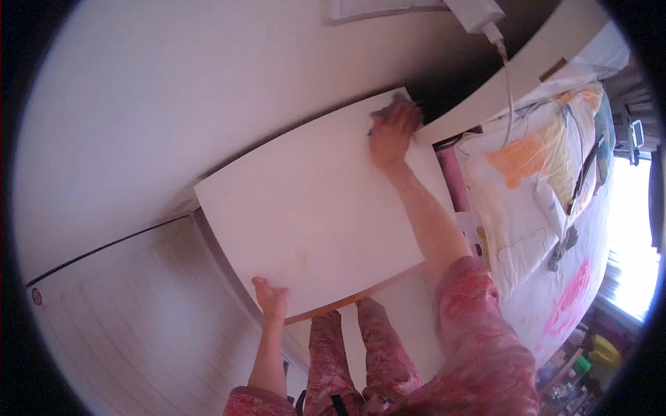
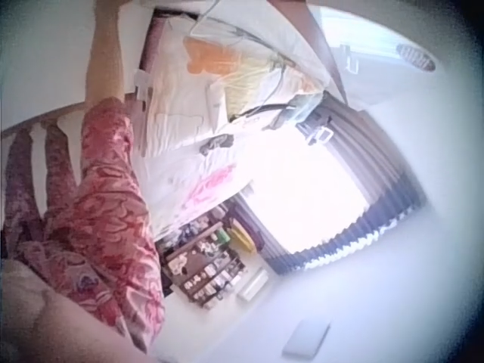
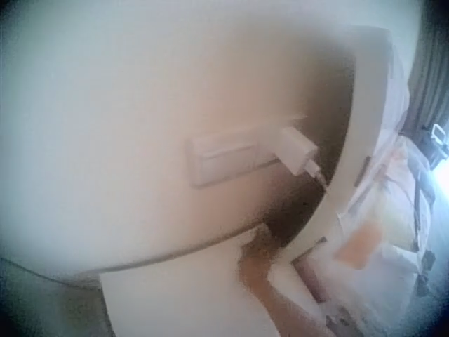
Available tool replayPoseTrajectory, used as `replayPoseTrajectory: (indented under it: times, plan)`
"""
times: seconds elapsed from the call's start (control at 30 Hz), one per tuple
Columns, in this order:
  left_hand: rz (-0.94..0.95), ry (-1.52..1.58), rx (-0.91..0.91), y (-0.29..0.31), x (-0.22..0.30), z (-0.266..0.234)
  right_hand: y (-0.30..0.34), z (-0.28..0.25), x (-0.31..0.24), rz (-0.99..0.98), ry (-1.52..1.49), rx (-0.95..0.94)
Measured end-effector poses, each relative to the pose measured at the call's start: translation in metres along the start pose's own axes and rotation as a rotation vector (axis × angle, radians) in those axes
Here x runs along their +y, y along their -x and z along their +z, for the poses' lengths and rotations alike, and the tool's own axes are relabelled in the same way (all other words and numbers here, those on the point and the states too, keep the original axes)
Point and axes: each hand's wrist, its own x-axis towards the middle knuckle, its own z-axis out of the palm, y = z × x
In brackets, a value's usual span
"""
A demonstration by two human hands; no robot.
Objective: Cleaning a bedside table with a cloth after washing the cloth in a sink.
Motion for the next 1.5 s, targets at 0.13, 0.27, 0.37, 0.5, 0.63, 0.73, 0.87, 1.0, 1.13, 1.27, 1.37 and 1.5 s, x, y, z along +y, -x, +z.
replayPoseTrajectory:
  times: [0.13, 0.27, 0.37, 0.5, 0.63, 0.73, 0.87, 1.0, 1.13, 1.27, 1.37, 1.5]
  plan:
    - [0.084, 0.076, 0.019, 0.0, -0.012, 0.001, -0.026, 0.016, 0.012, 0.075, -0.187, 0.128]
    - [0.111, 0.116, 0.047, 0.005, -0.013, 0.005, -0.026, 0.015, 0.008, 0.042, -0.268, 0.093]
    - [0.158, 0.036, -0.003, 0.0, -0.026, 0.0, -0.012, 0.007, -0.014, -0.09, -0.305, 0.155]
    - [0.338, -0.007, 0.232, 0.008, -0.033, 0.004, 0.023, -0.004, -0.06, -0.196, -0.374, 0.062]
    - [0.33, -0.203, 0.194, 0.01, -0.021, -0.001, 0.056, -0.025, -0.118, -0.229, -0.511, -0.007]
    - [0.404, -0.29, 0.274, 0.012, -0.024, 0.0, 0.096, -0.036, -0.17, -0.345, -0.594, -0.156]
    - [0.427, -0.17, 0.295, 0.012, -0.022, 0.01, 0.153, -0.05, -0.23, -0.593, -0.59, -0.234]
    - [0.396, -0.29, 0.281, 0.015, -0.022, -0.003, 0.151, -0.063, -0.231, -0.86, -0.652, -0.287]
    - [0.302, -0.219, 0.29, 0.017, -0.003, -0.002, 0.081, -0.046, -0.137, -0.403, -0.348, -0.129]
    - [0.306, -0.175, 0.325, 0.019, 0.002, 0.0, 0.054, -0.02, -0.04, -0.18, -0.028, 0.045]
    - [0.292, -0.118, 0.317, 0.021, -0.009, -0.003, 0.074, -0.024, -0.106, -0.04, 0.124, -0.136]
    - [0.311, -0.068, 0.372, 0.022, -0.007, 0.001, 0.127, -0.028, -0.23, -0.365, -0.308, 0.226]
